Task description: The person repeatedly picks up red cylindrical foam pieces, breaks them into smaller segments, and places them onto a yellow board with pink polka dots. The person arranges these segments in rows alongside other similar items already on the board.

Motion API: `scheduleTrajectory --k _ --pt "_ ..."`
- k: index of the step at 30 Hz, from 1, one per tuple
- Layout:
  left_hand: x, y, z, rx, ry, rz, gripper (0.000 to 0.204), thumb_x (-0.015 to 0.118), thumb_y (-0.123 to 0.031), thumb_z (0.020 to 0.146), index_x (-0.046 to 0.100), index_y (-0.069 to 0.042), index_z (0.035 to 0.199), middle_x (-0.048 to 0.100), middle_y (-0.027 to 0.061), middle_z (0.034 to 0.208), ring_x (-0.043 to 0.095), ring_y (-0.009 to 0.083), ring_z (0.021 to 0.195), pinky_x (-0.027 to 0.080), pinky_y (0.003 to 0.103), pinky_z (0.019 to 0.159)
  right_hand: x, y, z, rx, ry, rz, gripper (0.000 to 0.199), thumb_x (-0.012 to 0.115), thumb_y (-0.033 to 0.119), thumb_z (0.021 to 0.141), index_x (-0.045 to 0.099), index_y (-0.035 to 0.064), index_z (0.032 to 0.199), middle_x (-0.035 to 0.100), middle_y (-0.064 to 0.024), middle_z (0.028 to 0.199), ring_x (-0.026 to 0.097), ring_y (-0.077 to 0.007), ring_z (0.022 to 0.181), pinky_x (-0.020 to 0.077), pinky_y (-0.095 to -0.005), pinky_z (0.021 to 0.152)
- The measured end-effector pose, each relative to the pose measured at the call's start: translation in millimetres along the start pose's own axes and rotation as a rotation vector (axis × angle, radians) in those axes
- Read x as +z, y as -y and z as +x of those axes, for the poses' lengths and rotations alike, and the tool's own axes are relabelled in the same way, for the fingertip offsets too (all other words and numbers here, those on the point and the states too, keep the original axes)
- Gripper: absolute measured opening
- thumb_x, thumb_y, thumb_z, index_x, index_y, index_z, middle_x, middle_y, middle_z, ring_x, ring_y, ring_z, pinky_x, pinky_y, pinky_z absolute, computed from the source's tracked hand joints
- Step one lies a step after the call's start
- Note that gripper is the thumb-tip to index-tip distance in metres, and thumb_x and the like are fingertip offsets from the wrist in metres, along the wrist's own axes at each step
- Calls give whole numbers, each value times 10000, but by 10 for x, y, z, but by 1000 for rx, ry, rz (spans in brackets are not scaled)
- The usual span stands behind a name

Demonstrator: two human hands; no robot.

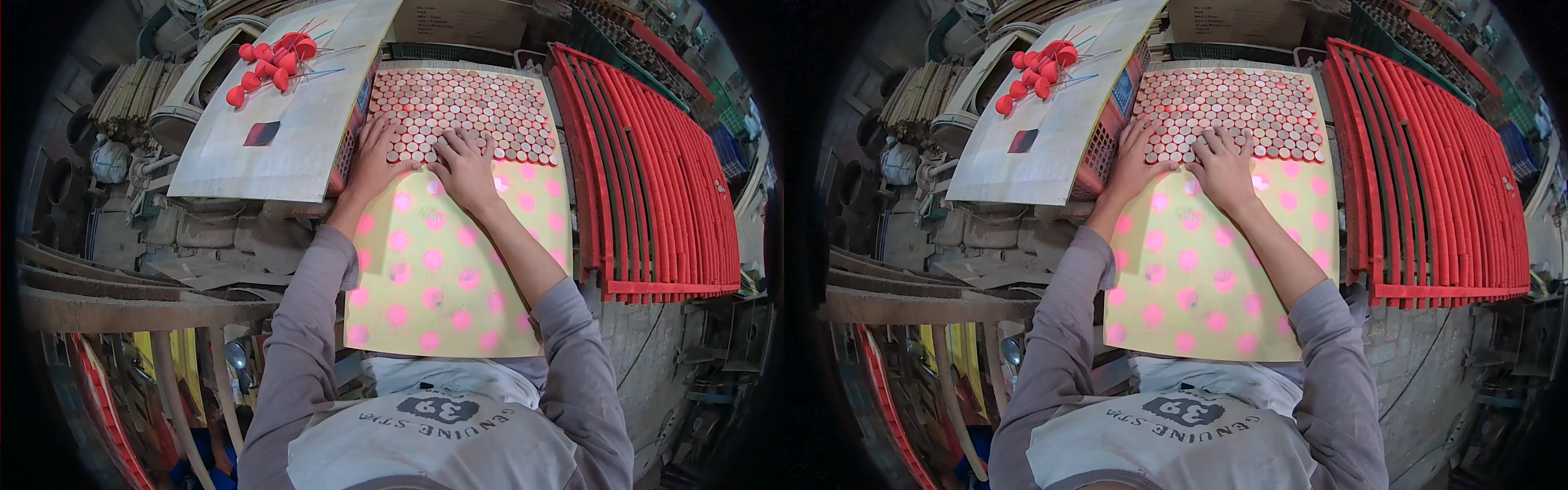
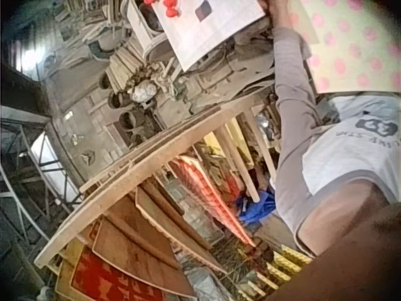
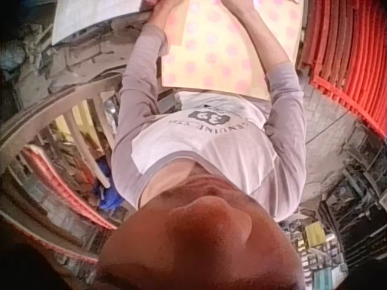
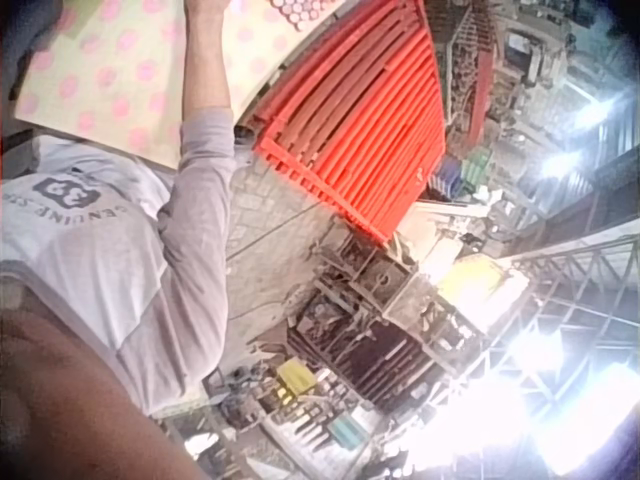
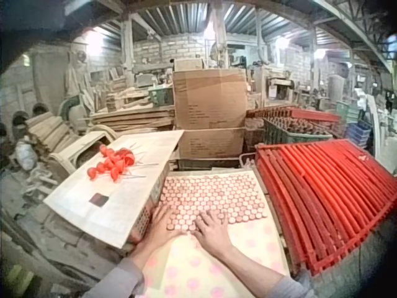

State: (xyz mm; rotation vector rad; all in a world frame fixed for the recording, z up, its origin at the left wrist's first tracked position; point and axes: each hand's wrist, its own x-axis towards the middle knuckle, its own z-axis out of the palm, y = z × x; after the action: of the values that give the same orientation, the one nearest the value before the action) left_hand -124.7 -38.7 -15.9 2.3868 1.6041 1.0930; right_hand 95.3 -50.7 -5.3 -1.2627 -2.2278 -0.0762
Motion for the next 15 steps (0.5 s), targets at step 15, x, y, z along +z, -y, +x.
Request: scheduleTrajectory --k 15 --pt "63 -57 67 34 -162 -43 810 845 -309 736 471 31 1368 483 238 1416 419 402 1345 331 466 1133 -377 -71 343 81 -307 150 410 768 348 804 685 25 1042 668 -181 1103 617 -327 1083 456 -462 942"
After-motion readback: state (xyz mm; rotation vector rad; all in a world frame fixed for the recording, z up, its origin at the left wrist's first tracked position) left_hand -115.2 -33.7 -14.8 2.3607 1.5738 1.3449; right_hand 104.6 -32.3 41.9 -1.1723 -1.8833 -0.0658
